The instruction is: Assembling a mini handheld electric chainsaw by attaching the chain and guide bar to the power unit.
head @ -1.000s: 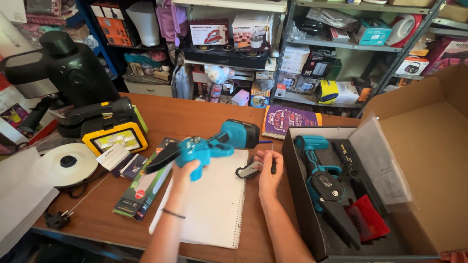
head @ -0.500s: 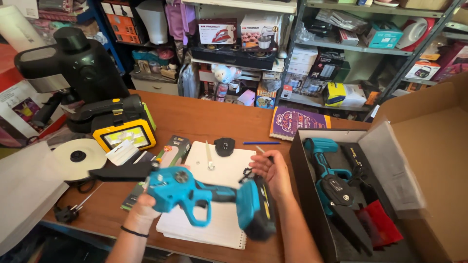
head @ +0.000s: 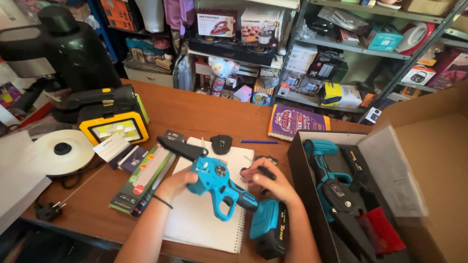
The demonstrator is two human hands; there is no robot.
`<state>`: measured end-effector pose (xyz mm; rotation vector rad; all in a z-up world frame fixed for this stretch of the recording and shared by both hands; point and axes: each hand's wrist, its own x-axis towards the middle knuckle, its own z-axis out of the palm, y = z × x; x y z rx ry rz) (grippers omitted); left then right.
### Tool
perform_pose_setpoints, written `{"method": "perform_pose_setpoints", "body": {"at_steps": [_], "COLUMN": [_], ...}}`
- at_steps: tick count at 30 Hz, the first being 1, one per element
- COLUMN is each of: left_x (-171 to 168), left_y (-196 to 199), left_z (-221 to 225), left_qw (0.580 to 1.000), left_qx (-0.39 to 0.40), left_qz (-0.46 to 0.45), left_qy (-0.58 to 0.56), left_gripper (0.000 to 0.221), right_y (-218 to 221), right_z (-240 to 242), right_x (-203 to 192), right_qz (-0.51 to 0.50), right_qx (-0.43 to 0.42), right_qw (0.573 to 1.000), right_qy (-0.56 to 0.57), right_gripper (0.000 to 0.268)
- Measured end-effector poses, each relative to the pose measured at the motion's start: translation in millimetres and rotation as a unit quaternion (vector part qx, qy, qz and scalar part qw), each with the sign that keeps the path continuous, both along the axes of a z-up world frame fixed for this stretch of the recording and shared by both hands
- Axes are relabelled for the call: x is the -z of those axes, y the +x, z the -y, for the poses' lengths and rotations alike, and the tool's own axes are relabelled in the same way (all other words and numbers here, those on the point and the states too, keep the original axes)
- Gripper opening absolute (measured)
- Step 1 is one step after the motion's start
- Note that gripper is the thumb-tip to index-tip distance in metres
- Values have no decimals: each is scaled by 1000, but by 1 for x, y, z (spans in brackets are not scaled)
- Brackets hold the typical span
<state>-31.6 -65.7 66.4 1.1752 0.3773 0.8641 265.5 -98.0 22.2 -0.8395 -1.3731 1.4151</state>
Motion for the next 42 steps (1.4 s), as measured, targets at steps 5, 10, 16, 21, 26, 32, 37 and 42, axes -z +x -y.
{"method": "perform_pose_setpoints", "body": {"at_steps": [5, 10, 16, 21, 26, 32, 37, 42], "left_x": [55, 49, 70, 143, 116, 122, 127, 129], "left_y": [40, 66, 61, 39, 38, 39, 36, 36], "left_z": [-43, -68, -83, -119, -106, -110, -113, -116], "left_qw": [976, 924, 931, 935, 915, 910, 897, 905], "left_qx": [-149, -267, -206, -240, -252, -247, -274, -261], "left_qz": [-28, -175, -290, -215, -236, -216, -210, -191], "left_qy": [-155, -210, -87, 151, 208, 255, 276, 277], "left_gripper": [58, 101, 103, 66, 52, 58, 61, 58], "right_y": [-9, -5, -4, -3, -22, -20, -25, -51], "right_z": [3, 0, -5, -2, 14, 18, 12, 9], "right_x": [-20, -11, 0, -6, -39, -33, -58, -103], "right_qz": [116, 204, 273, 311, 357, 375, 391, 309], "right_qx": [-46, 16, 62, 52, -1, 3, 161, 189], "right_qw": [992, 979, 960, 949, 934, 927, 905, 924], "right_qy": [16, 10, 14, 17, -30, -10, 47, 127], "right_gripper": [52, 49, 48, 44, 28, 31, 29, 22]}}
